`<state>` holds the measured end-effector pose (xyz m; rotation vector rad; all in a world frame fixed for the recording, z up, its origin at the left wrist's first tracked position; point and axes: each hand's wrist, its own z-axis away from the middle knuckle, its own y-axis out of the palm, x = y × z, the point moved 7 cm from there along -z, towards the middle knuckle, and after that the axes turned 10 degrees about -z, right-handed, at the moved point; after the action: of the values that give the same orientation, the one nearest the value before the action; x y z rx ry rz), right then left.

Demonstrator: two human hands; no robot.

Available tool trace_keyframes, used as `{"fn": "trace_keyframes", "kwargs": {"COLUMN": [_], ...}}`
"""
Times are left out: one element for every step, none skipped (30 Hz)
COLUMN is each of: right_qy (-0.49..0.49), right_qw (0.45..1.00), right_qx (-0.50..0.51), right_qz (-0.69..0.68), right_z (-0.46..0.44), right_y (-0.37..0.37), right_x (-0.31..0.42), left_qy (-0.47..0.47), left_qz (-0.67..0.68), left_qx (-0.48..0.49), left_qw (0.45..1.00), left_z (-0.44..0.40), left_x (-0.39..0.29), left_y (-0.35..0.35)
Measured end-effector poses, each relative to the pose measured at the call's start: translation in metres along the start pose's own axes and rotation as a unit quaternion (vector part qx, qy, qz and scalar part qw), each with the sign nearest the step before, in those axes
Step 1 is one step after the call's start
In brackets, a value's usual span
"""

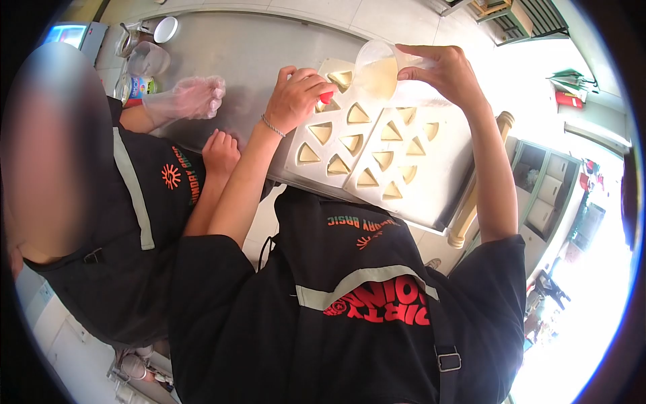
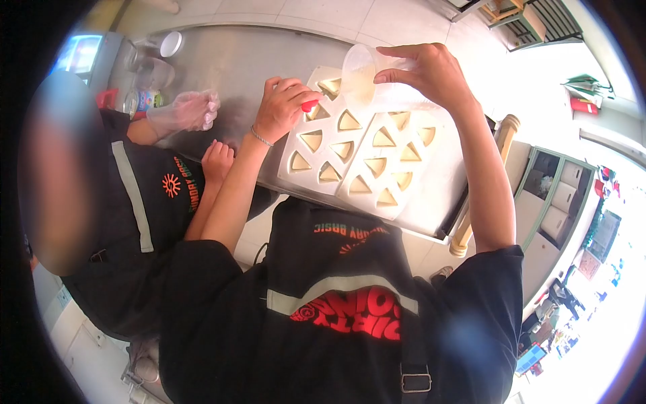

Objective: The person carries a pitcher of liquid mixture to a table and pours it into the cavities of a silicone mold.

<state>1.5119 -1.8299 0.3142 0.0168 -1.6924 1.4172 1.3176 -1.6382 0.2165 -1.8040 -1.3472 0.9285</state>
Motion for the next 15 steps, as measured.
{"fn": "trace_keyframes", "kwargs": {"right_qy": [-0.001, -0.001, 0.0, 0.0, -0.001, -0.001, 0.001, -0.001, -0.003, 0.001, 0.003, 0.003, 0.006, 0.009, 0.011], "right_qw": [1.0, 1.0, 1.0, 1.0, 1.0, 1.0, 1.0, 1.0, 1.0, 1.0, 1.0, 1.0, 1.0, 1.0, 1.0], "right_qx": [-0.002, -0.004, -0.003, -0.003, -0.003, -0.003, 0.002, 0.004, 0.002, 0.0, -0.002, -0.002, -0.004, -0.006, -0.005], "right_qz": [-0.002, -0.004, -0.004, 0.001, 0.006, 0.007, 0.0, -0.005, -0.005, -0.002, 0.001, 0.001, 0.001, 0.001, 0.0], "right_z": [0.0003, 0.0011, 0.002, 0.0019, 0.0006, -0.0004, 0.0018, 0.0011, -0.0003, 0.0017, 0.0021, 0.0019, 0.0021, 0.0025, 0.003], "right_y": [-0.0005, -0.001, -0.0007, 0.0005, 0.0008, -0.0001, 0.0005, 0.0006, 0.0004, 0.0011, 0.0011, 0.0012, 0.0015, 0.0017, 0.0025], "right_x": [0.0017, 0.0027, 0.0017, 0.0004, -0.0005, -0.0011, -0.0015, -0.0012, -0.0006, -0.0006, -0.0006, -0.0004, -0.0009, -0.0014, -0.0024], "left_qy": [0.0, 0.002, 0.003, 0.003, 0.002, 0.0, -0.002, -0.001, 0.001, 0.001, 0.001, 0.001, 0.001, 0.002, 0.003], "left_qz": [0.0, -0.004, -0.008, -0.008, -0.004, 0.001, 0.005, 0.003, -0.001, -0.001, 0.002, 0.005, 0.005, 0.0, -0.004], "left_qx": [0.0, 0.002, 0.005, 0.005, 0.005, 0.006, 0.009, 0.012, 0.014, 0.015, 0.012, 0.009, 0.01, 0.006, 0.003], "left_qw": [1.0, 1.0, 1.0, 1.0, 1.0, 1.0, 1.0, 1.0, 1.0, 1.0, 1.0, 1.0, 1.0, 1.0, 1.0], "left_z": [0.0003, 0.0005, 0.0009, 0.0015, 0.0011, 0.0014, 0.0048, 0.0046, 0.0028, 0.0029, 0.0031, 0.003, 0.0033, 0.0034, 0.0045], "left_x": [0.0006, 0.0009, 0.0007, 0.0009, 0.0016, 0.001, -0.0022, -0.0012, 0.0015, 0.001, 0.0011, 0.0016, 0.0023, 0.0025, 0.0016], "left_y": [0.0001, 0.0003, 0.0006, 0.0002, 0.0001, 0.0007, 0.0013, 0.0017, 0.0018, 0.0016, 0.0021, 0.0026, 0.0036, 0.0036, 0.0035]}}
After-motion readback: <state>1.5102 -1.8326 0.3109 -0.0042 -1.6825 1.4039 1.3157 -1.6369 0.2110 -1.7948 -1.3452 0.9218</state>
